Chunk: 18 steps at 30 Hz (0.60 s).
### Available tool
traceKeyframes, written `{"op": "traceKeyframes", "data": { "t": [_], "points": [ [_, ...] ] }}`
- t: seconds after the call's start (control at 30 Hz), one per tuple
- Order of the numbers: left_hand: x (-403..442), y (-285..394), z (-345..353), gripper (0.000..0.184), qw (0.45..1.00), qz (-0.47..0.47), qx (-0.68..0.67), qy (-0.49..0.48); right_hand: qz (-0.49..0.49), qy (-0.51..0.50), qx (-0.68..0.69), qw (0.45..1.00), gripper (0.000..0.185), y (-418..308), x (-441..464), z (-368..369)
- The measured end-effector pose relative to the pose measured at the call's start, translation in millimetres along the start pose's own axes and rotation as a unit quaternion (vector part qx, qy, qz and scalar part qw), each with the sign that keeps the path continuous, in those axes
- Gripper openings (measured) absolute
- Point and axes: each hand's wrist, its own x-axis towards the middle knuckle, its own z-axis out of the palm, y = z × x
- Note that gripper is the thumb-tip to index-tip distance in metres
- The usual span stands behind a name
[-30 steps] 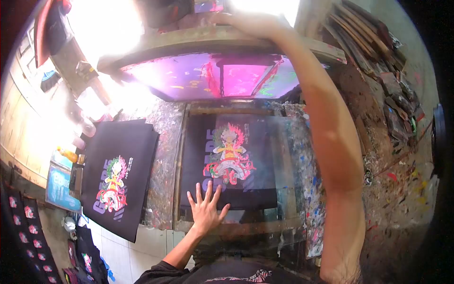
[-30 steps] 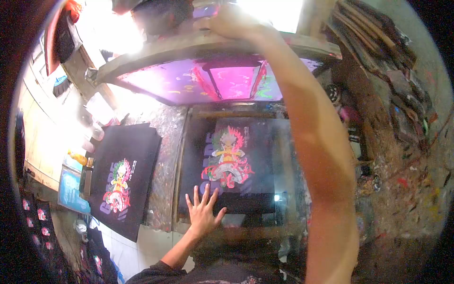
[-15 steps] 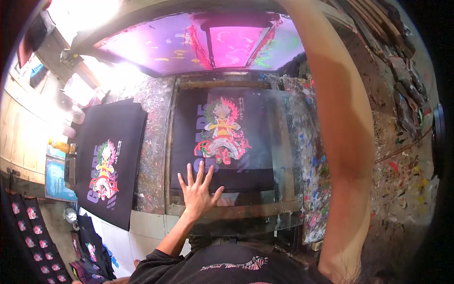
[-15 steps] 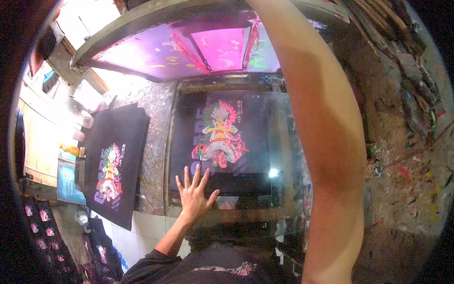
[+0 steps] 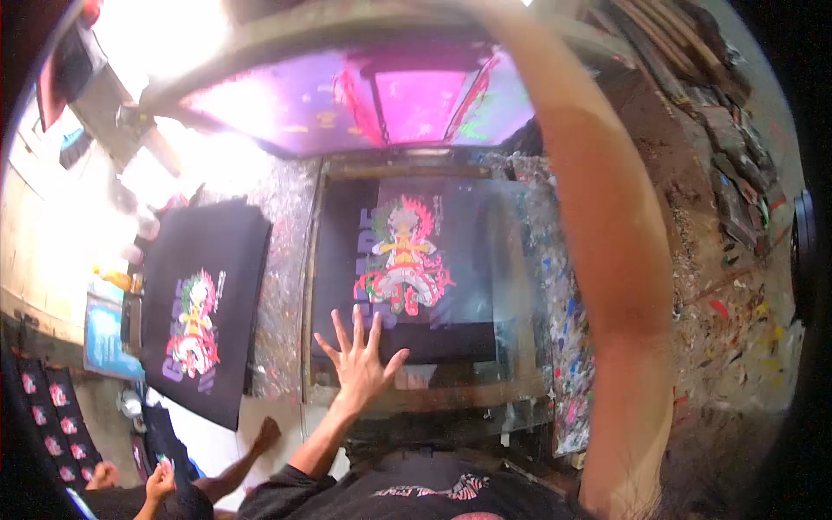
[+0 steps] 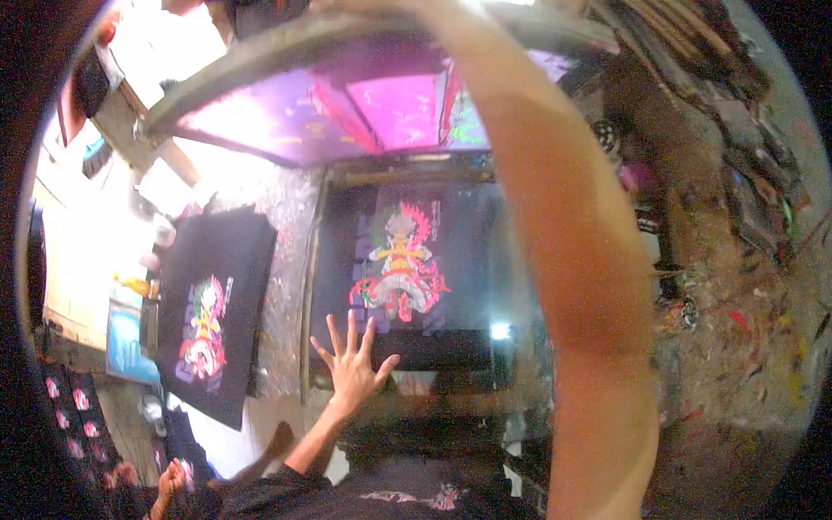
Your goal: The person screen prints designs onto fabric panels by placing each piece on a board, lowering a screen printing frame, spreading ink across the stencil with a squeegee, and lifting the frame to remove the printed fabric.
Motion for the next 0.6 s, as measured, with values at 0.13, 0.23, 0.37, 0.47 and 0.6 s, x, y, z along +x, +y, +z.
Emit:
{"op": "traceKeyframes", "data": {
  "t": [0.13, 0.23, 0.37, 0.47, 0.6],
  "points": [
    [62, 81, 5, 0.093, 0.981, 0.052, -0.189, 0.002, 0.209, -0.058, 0.037, 0.976, 0.073, -30, -16, -10],
    [119, 119, 4, 0.072, 0.926, 0.252, -0.279, -0.034, 0.235, -0.118, 0.061, 0.963, 0.086, -55, -31, -18],
    [115, 96, -102, 0.058, 0.871, 0.184, -0.338, 0.306, 0.286, -0.082, -0.087, 0.951, 0.085, -136, -71, -46],
    [94, 38, -188, 0.062, 0.892, 0.031, 0.038, 0.449, 0.300, -0.044, -0.068, 0.950, 0.072, -181, -116, -37],
    [54, -46, -200, 0.048, 0.981, 0.009, 0.114, 0.154, 0.211, 0.001, -0.130, 0.969, 0.056, -263, -211, 23]
  ]
}}
